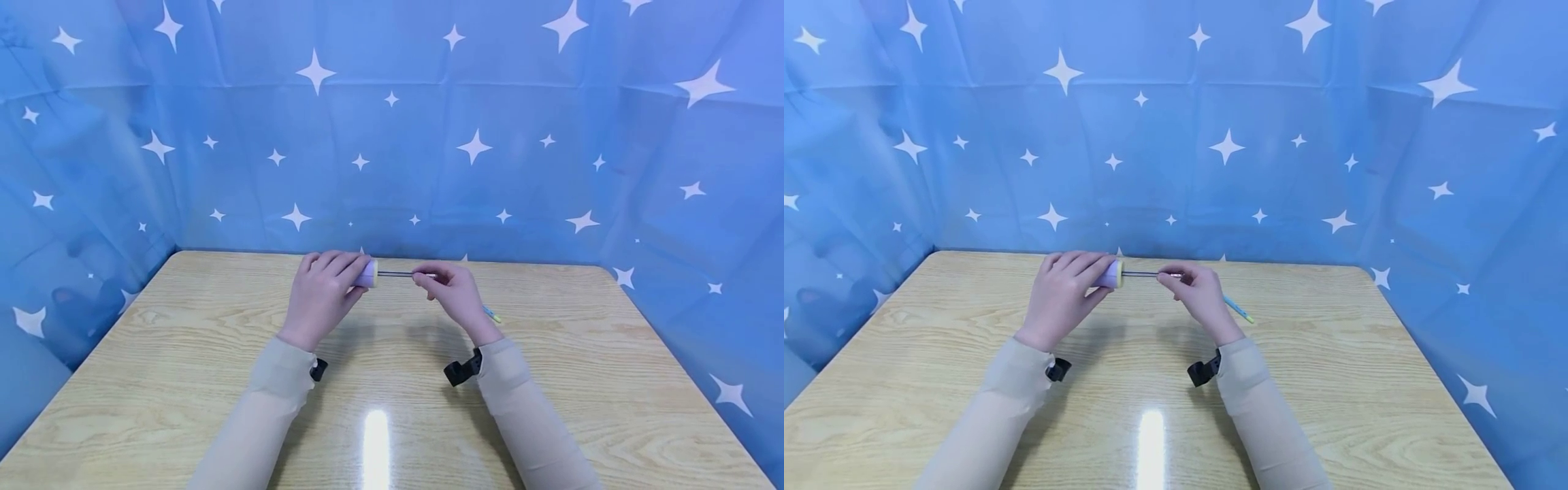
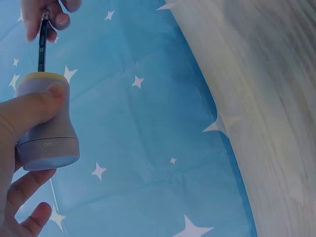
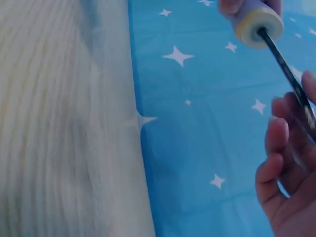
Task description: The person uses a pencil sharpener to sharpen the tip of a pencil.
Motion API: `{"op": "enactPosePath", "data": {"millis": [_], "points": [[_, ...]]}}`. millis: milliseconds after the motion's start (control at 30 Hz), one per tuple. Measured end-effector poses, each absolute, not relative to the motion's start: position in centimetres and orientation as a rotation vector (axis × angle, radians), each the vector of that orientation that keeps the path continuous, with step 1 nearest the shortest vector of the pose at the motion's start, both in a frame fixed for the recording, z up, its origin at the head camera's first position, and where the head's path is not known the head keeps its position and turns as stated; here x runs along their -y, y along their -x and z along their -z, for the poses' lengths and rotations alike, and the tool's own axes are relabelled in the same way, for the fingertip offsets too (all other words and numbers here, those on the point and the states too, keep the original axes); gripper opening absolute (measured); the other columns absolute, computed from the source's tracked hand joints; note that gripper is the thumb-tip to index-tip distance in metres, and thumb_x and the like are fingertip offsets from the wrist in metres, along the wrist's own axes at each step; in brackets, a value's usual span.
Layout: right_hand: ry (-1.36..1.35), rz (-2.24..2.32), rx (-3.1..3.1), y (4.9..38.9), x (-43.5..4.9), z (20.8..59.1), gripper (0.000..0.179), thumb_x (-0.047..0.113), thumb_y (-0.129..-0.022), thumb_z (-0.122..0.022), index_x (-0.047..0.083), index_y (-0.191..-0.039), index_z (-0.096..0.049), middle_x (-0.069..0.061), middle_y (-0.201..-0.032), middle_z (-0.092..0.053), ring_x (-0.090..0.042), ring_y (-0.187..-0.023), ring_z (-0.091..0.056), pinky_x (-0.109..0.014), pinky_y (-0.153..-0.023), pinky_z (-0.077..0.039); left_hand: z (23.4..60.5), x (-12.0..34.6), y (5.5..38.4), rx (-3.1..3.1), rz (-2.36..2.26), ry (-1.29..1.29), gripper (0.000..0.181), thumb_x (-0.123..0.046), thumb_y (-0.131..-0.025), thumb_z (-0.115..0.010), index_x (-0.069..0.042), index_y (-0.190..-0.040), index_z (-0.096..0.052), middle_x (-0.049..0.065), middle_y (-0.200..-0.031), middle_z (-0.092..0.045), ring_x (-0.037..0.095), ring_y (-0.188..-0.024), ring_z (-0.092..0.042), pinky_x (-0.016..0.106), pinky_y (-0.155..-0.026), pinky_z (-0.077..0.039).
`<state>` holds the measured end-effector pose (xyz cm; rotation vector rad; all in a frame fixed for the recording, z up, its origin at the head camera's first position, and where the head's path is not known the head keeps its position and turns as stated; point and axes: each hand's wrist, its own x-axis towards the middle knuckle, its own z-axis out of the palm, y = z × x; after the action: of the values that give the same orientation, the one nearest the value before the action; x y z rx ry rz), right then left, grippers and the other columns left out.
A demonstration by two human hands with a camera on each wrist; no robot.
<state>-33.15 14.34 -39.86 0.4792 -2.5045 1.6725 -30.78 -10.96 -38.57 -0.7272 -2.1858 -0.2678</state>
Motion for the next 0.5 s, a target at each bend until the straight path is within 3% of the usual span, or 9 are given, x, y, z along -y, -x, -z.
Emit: {"op": "enactPosePath", "data": {"millis": [300, 500], "points": [[-0.539, -1.603, 2.401, 33.43, -15.13, 39.88, 0.025, 0.031, -0.090, -0.070, 0.015, -0.110, -0.072, -0.007, -0.085, -0.068, -0.032, -0.070, -0.061, -0.034, -0.059, -0.049, 38.09, 11.75, 30.84, 2.203, 0.312, 0.704, 0.047, -0.019, -0.077, -0.083, -0.013, -0.121, -0.069, 0.003, -0.116, -0.068, 0.024, -0.106, -0.061, 0.043, -0.087, -0.043], [-0.589, -1.560, 2.382, 33.31, -15.00, 39.87, 0.024, 0.025, -0.091, -0.070, 0.010, -0.109, -0.073, -0.003, -0.074, -0.067, -0.032, -0.068, -0.062, -0.031, -0.055, -0.046, 38.07, 11.60, 30.79, 2.199, 0.311, 0.726, 0.046, -0.019, -0.077, -0.082, -0.012, -0.121, -0.069, 0.003, -0.116, -0.068, 0.024, -0.106, -0.061, 0.042, -0.088, -0.043]]}}
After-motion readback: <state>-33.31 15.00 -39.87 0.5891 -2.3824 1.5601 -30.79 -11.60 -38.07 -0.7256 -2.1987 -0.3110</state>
